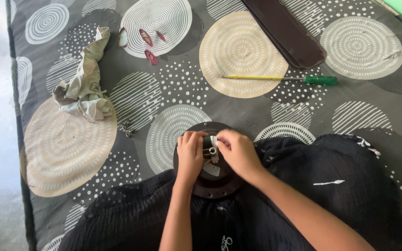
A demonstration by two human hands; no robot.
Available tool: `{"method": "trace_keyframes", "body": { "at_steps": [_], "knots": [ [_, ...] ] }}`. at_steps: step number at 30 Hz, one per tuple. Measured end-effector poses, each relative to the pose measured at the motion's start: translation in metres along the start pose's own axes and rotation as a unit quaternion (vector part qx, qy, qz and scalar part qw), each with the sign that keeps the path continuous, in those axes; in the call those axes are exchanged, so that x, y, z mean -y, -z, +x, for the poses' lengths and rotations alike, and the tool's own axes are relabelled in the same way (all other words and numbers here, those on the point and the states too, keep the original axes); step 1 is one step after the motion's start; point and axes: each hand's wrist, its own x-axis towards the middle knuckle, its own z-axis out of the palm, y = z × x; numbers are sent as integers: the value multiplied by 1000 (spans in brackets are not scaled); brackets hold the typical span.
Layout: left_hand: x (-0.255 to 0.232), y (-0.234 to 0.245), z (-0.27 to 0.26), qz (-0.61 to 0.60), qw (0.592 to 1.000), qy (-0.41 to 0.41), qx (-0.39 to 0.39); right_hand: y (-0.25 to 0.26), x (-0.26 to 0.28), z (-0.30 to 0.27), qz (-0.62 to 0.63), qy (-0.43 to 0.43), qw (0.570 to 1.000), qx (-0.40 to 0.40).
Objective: The person uses a screwdriver to tighten screws on the fan motor housing, then attaches a fan blade to the motor and secures it with screws.
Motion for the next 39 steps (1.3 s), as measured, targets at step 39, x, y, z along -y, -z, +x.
{"method": "trace_keyframes", "body": {
  "at_steps": [39],
  "knots": [
    [75, 1, -37, 140, 918, 362, -82, 27, -67, 36, -122, 49, 991, -32]
  ]
}}
